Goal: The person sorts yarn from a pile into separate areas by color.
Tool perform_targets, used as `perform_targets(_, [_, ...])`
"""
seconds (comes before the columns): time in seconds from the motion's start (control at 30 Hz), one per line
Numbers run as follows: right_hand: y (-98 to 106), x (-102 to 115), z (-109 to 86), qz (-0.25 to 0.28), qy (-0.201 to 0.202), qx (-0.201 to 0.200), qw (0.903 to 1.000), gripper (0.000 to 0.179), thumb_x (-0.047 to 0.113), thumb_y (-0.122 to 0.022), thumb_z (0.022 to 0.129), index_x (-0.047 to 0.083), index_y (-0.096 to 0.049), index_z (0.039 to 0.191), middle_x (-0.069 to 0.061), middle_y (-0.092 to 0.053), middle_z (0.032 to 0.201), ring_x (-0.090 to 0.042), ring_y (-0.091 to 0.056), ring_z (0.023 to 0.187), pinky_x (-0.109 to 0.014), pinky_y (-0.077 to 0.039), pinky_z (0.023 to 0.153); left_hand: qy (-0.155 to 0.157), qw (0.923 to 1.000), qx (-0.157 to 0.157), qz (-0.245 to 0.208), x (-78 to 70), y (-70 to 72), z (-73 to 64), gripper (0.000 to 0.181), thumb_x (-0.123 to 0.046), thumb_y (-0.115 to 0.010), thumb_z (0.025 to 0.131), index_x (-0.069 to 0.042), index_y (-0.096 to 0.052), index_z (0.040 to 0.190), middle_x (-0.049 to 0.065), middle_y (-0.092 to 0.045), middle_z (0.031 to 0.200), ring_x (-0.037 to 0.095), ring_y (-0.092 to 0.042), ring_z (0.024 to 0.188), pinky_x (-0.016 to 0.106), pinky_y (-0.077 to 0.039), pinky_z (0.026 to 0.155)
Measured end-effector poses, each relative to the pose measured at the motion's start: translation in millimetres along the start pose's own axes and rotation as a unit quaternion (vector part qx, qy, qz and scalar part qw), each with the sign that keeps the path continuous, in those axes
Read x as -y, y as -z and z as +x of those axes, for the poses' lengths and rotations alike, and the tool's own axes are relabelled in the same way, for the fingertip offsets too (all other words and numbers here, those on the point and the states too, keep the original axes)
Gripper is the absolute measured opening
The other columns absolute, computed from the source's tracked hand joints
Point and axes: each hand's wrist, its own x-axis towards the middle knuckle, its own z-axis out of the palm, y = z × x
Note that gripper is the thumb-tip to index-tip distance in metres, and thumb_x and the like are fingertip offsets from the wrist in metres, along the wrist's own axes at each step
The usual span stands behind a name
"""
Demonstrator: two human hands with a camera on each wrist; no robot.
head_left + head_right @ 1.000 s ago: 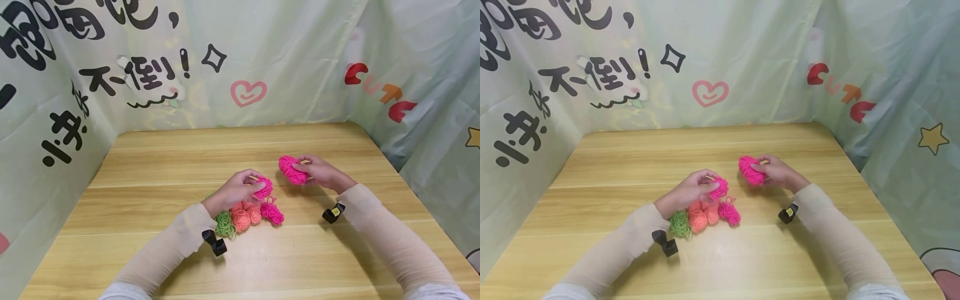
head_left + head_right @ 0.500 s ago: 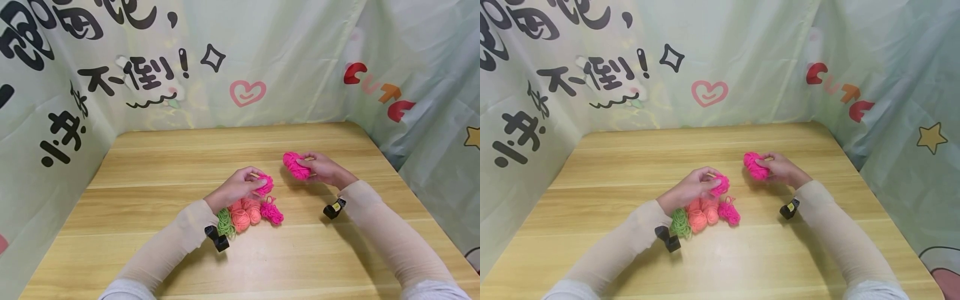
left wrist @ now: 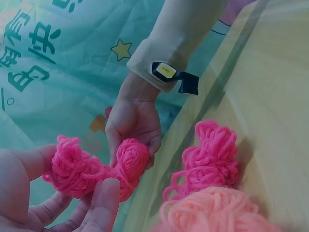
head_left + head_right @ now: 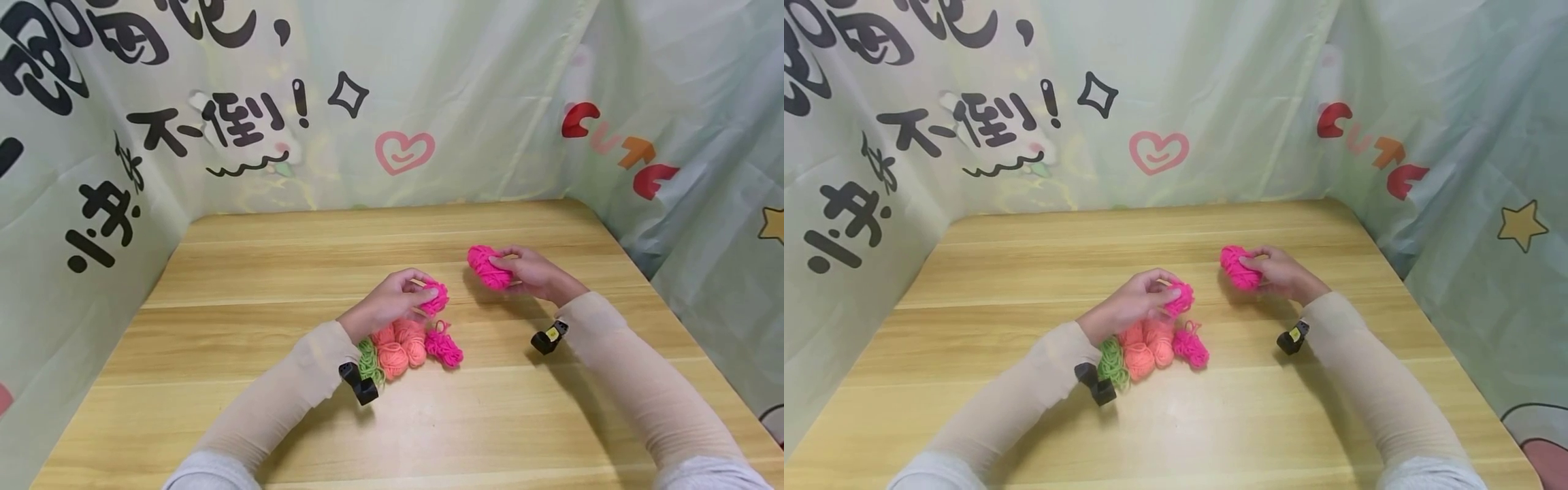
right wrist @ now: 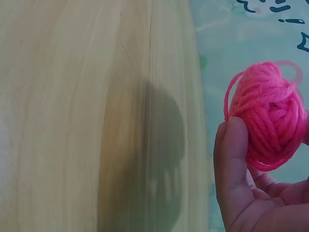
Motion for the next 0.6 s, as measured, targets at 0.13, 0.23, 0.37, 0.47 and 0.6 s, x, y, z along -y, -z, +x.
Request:
perform_targets(0.13, [3, 2, -0.3, -0.009, 0.007, -0.001, 0.9999, 0.036, 0.020, -0.052, 0.101, 0.002, -0.034, 0.127, -0.003, -0.057, 0.091, -0.012, -0.060, 0.078, -0.035, -0.056, 0.074, -0.003, 1.0000, -0.001, 0.002, -1.8, -0.2, 1.8, 0.026, -0.009, -0.059, 0.098, 0.000, -0.054, 0.121, 0.012, -0.056, 0.097, 0.021, -0.064, 0.078, 0.050, -0.054, 0.085])
perform_targets(0.23, [6, 3, -0.9, -0.012, 0.011, -0.005, 0.9999, 0.035, 0.020, -0.052, 0.102, 0.003, -0.034, 0.126, -0.002, -0.058, 0.090, -0.012, -0.060, 0.077, -0.035, -0.056, 0.073, -0.003, 1.0000, -0.003, 0.006, -2.9, -1.4, 4.1, 0.026, -0.009, -0.060, 0.097, -0.001, -0.054, 0.121, 0.012, -0.058, 0.097, 0.031, -0.065, 0.084, 0.050, -0.054, 0.085])
perform_targets(0.37, [10, 3, -0.7, -0.004, 0.012, -0.012, 0.9998, 0.029, 0.020, -0.053, 0.101, 0.005, -0.036, 0.120, -0.001, -0.058, 0.088, -0.012, -0.060, 0.075, -0.035, -0.055, 0.071, -0.001, 0.9999, -0.008, 0.007, -3.4, -1.9, 5.7, 0.025, -0.010, -0.060, 0.097, -0.003, -0.055, 0.120, 0.012, -0.059, 0.097, 0.038, -0.064, 0.090, 0.049, -0.055, 0.085])
perform_targets(0.47, [10, 2, -1.1, -0.005, 0.009, -0.010, 0.9999, 0.029, 0.021, -0.053, 0.101, 0.006, -0.037, 0.119, -0.001, -0.058, 0.087, -0.011, -0.060, 0.075, -0.034, -0.055, 0.071, 0.004, 0.9999, -0.011, 0.005, -2.9, -1.7, 6.6, 0.025, -0.011, -0.061, 0.097, -0.003, -0.056, 0.120, 0.012, -0.058, 0.096, 0.030, -0.065, 0.085, 0.046, -0.056, 0.083])
perform_targets(0.6, [13, 2, -1.7, -0.016, 0.013, -0.015, 0.9997, 0.031, 0.022, -0.053, 0.101, 0.005, -0.035, 0.121, 0.000, -0.058, 0.088, -0.010, -0.060, 0.077, -0.033, -0.056, 0.074, -0.002, 1.0000, -0.007, 0.002, -4.4, -1.7, 9.5, 0.026, -0.012, -0.061, 0.097, -0.003, -0.056, 0.120, 0.012, -0.059, 0.096, 0.021, -0.064, 0.081, 0.046, -0.055, 0.085])
